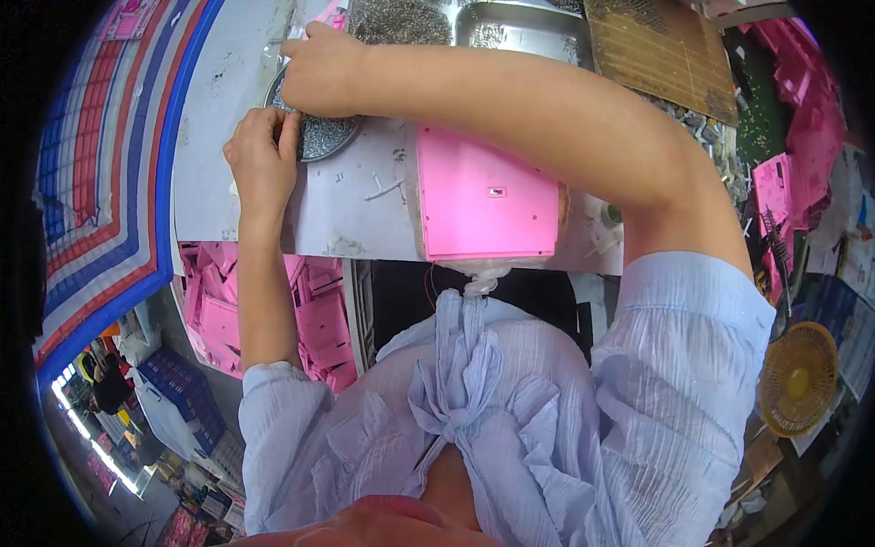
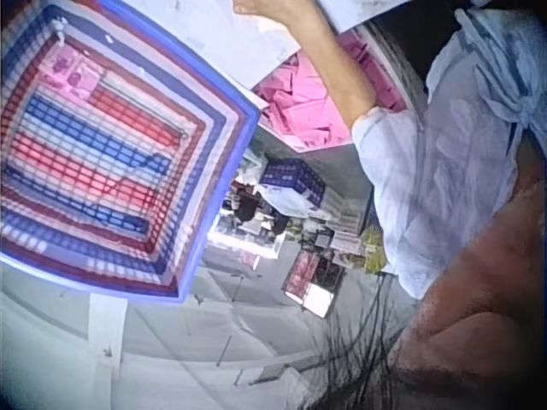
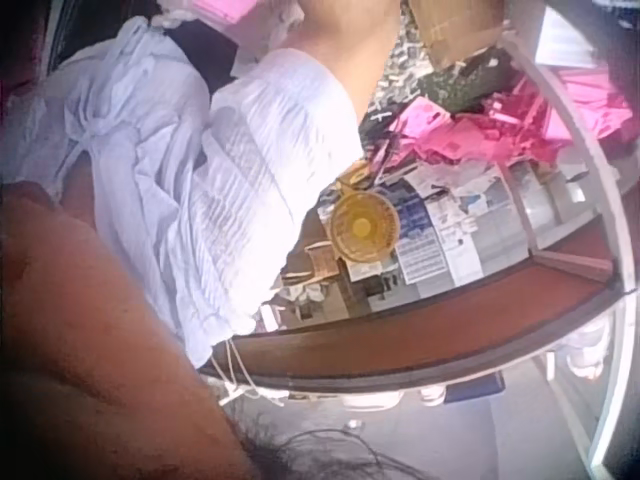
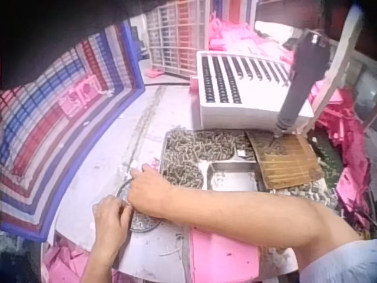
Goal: Assembling the internal electronic components of a pink plastic toy, including soldering wires and using a power screwdriver.
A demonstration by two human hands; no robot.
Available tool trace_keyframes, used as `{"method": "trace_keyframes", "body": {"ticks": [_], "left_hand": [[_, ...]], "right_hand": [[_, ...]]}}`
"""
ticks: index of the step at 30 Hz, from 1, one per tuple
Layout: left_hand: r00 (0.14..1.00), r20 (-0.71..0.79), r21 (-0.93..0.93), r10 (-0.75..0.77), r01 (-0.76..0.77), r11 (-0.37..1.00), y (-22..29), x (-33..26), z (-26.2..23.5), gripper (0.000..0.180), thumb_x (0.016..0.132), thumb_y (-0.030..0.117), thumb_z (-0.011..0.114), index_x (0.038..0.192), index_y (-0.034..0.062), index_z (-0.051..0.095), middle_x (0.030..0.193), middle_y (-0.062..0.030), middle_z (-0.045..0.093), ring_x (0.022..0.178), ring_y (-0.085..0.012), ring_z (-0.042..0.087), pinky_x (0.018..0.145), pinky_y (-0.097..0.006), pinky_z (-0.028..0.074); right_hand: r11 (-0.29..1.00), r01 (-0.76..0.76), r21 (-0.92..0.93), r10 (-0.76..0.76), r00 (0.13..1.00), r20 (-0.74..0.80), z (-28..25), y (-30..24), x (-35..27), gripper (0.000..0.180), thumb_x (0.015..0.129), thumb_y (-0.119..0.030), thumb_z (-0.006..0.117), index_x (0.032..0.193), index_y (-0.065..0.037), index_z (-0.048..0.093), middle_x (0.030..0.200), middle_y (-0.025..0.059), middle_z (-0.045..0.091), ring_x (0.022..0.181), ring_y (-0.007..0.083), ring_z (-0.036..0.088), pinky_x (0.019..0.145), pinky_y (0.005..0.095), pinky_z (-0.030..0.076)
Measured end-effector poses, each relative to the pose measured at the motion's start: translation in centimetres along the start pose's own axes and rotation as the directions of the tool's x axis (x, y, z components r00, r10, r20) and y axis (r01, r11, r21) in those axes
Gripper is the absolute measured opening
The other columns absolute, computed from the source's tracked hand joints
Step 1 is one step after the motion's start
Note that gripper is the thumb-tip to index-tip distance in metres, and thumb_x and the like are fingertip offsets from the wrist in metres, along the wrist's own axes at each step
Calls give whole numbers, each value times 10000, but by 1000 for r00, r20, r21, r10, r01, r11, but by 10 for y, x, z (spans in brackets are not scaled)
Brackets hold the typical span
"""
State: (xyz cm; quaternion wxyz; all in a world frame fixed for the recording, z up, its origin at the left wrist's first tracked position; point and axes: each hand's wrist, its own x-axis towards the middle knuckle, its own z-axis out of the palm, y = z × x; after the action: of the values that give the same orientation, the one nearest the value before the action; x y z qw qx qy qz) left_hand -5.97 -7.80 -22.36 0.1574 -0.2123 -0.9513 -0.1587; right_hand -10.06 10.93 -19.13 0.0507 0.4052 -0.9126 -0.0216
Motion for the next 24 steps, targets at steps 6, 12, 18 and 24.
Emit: {"method": "trace_keyframes", "body": {"ticks": [6,12,18,24], "left_hand": [[999,43,38,6,-8,999,-4,1,3,244,954,280,632,833,72,666,826,-96,653,852,-316,615,805,-464,389],[998,63,-1,10,-10,1000,-5,7,-1,250,935,266,670,805,54,652,791,-110,651,829,-313,621,788,-456,404],[988,146,-150,-42,64,987,2,15,-9,220,883,210,724,772,45,631,772,-112,634,793,-305,620,745,-442,416],[970,221,-191,-96,140,972,-7,3,-11,227,940,121,651,781,-10,555,730,-142,535,702,-315,517,686,-403,404]], "right_hand": [[995,-95,23,93,994,62,-5,0,14,160,858,-208,638,893,-137,777,939,10,751,1074,210,616,837,410,474],[996,-87,-8,87,996,-9,3,-1,11,155,874,-216,632,923,-137,756,935,9,750,1075,215,621,843,413,460],[960,-178,218,219,958,-184,-41,33,-34,131,867,-216,652,893,-103,715,889,47,730,995,263,643,799,433,485],[760,-188,623,465,827,-318,-80,76,-181,88,886,-122,650,891,-34,653,844,100,669,866,310,610,758,418,489]]}}
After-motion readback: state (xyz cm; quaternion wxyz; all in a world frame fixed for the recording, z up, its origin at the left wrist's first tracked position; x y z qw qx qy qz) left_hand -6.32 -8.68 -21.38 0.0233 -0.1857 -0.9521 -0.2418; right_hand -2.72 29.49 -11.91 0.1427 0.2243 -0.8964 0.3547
